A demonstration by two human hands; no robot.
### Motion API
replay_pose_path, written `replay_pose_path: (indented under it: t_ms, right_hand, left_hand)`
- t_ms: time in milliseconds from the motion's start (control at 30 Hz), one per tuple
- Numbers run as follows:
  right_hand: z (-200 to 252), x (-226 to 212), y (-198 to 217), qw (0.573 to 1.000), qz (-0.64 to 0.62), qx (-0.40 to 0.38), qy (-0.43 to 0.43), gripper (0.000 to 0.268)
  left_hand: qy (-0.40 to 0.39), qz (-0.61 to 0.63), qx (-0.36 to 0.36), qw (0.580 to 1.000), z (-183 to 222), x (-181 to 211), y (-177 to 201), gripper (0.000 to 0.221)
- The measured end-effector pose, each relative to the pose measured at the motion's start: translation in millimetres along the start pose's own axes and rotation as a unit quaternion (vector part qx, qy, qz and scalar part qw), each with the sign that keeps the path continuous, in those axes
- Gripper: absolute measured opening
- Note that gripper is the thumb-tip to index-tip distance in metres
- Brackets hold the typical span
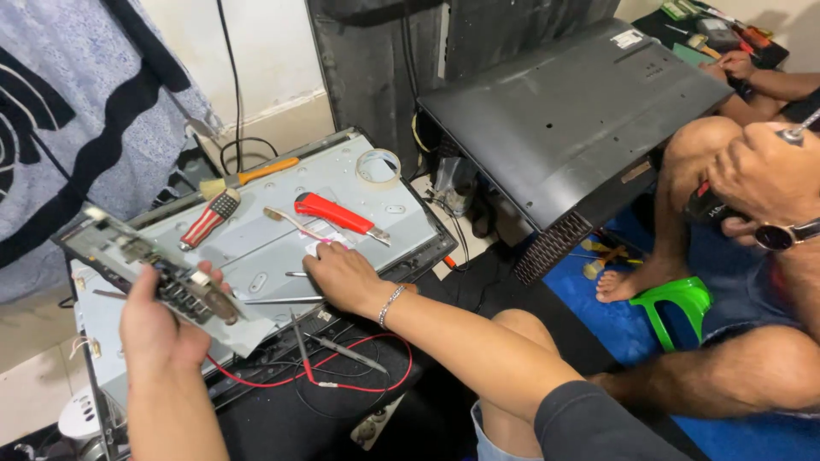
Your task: Repairing a television by disassembling and reassembling internal components using hand tools
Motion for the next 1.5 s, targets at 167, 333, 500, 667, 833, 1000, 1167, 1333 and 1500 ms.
replay_pose_path:
  t_ms: [167,333,500,667,833,1000,1167,1333,1500]
  right_hand:
    - [-4.0,5.6,25.1,0.999,-0.039,0.017,-0.022,0.014]
    - [-7.0,4.3,53.2,0.897,-0.417,0.059,-0.137,0.039]
    - [-1.5,-6.8,63.8,0.804,-0.584,0.04,-0.101,0.039]
    - [-13.2,18.0,12.1,0.784,-0.605,0.047,-0.132,0.013]
    - [-0.8,11.0,73.3,0.748,-0.648,0.061,-0.126,0.039]
    - [7.1,57.6,102.5,0.847,-0.483,0.194,-0.107,0.063]
    - [7.5,72.7,94.6,0.93,-0.302,0.116,-0.175,0.069]
    - [-2.4,98.4,53.1,0.977,-0.124,0.077,-0.154,0.071]
    - [-10.4,114.2,9.1,0.987,0.014,-0.078,-0.141,0.053]
  left_hand:
    - [-0.074,0.019,0.045,0.996,-2.5,-10.6,-5.0,0.021]
    - [-0.285,-0.227,0.074,0.928,-2.9,-40.5,-21.2,0.071]
    - [-0.262,-0.374,0.077,0.886,7.4,-64.2,-27.6,0.074]
    - [-0.198,-0.294,-0.002,0.935,67.5,-41.0,-59.8,0.081]
    - [-0.281,-0.136,-0.039,0.949,26.2,-35.4,-32.5,0.074]
    - [-0.3,0.13,-0.061,0.943,19.5,1.6,-16.1,0.067]
    - [-0.209,0.25,-0.054,0.944,21.3,20.1,1.0,0.071]
    - [-0.107,0.361,-0.051,0.925,17.1,27.9,6.9,0.074]
    - [-0.091,0.3,-0.083,0.946,-7.0,17.1,13.8,0.071]
Point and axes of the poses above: each hand's wrist, its own z-axis away from the middle knuckle, its own y-axis out of the back of the hand, x = y × z, the point moved 1 cm from there along -z, towards the middle knuckle, and after that the axes turned 10 degrees about z, right-handed, at the moved point
